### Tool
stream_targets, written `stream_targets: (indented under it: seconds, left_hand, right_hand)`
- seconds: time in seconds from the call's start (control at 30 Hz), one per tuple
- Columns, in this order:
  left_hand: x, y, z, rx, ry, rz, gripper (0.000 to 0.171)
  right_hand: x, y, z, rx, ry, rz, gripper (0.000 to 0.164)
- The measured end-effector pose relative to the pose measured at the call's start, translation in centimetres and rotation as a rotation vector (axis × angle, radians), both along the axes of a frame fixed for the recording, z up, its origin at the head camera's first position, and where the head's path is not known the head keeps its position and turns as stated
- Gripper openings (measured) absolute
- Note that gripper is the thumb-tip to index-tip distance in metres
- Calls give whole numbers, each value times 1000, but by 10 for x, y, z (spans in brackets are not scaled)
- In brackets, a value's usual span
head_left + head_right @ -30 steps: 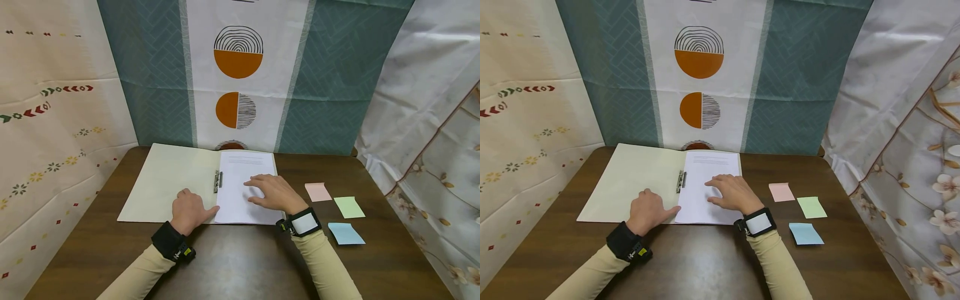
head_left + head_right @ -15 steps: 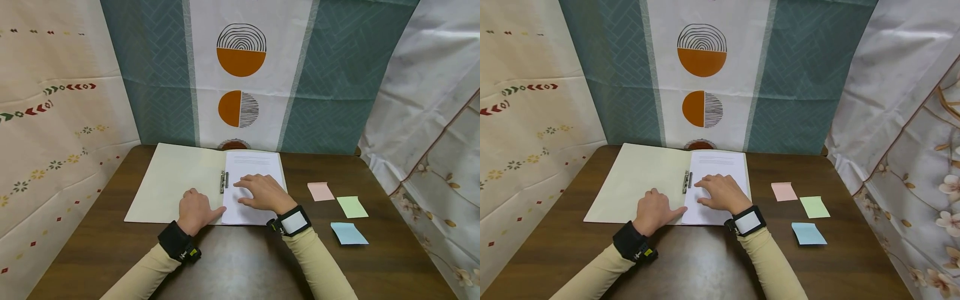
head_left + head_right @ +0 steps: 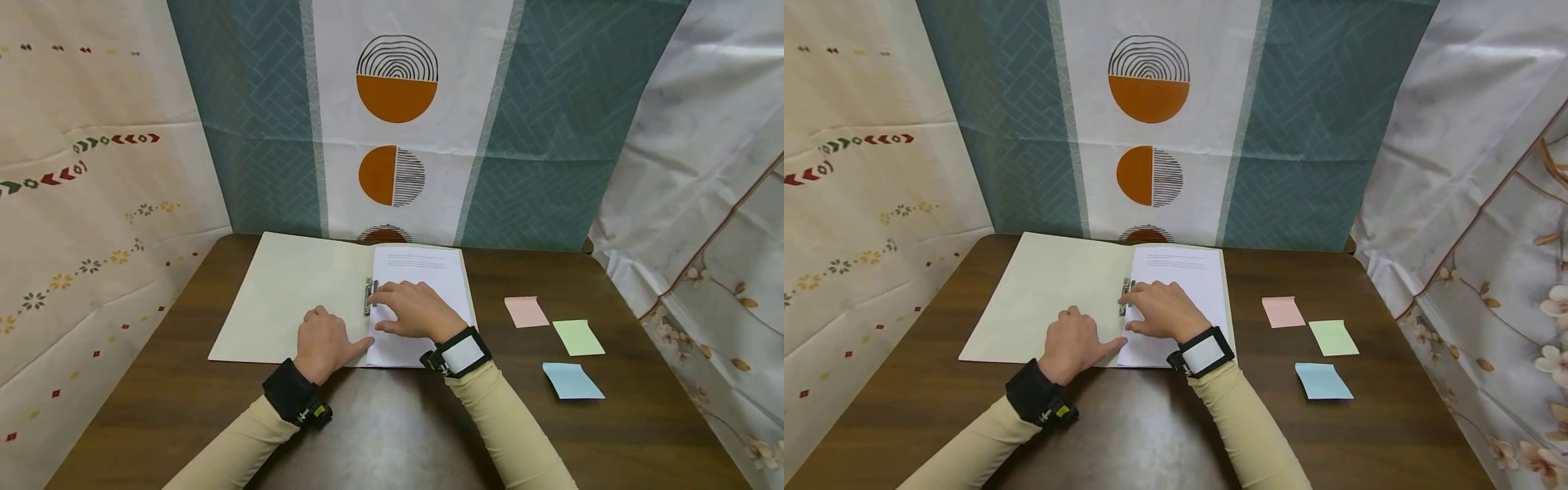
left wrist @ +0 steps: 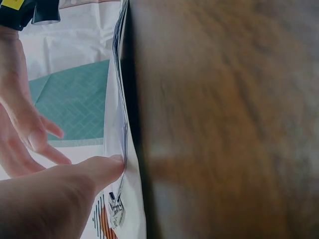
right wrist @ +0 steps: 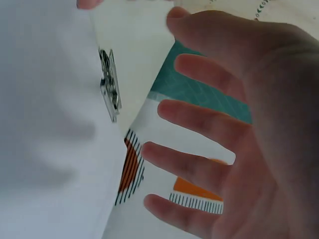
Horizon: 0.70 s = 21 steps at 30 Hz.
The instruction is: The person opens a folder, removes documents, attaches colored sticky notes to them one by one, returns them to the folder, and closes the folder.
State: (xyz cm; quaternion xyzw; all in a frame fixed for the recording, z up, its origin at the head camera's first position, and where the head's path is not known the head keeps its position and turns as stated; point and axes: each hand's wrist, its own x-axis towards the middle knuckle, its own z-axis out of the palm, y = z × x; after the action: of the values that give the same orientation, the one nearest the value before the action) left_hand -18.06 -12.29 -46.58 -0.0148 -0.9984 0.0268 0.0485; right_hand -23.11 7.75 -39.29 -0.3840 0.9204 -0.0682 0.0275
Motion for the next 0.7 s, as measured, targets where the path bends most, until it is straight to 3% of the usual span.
stream_targets:
  seconds: [0.27,0.5,0.7]
  left_hand:
    - [0,2,1,7,5,-2,89]
    - [1,3,0,-26,51,-17,87]
    - [3,5,1,-3,38,-27,86]
  right_hand:
    - [-7,-17,-4,30,-63,3,47]
    - [-18,-26,-4,61,-70,-15,42]
    - [-23,-31,-5,65,-76,-29,38]
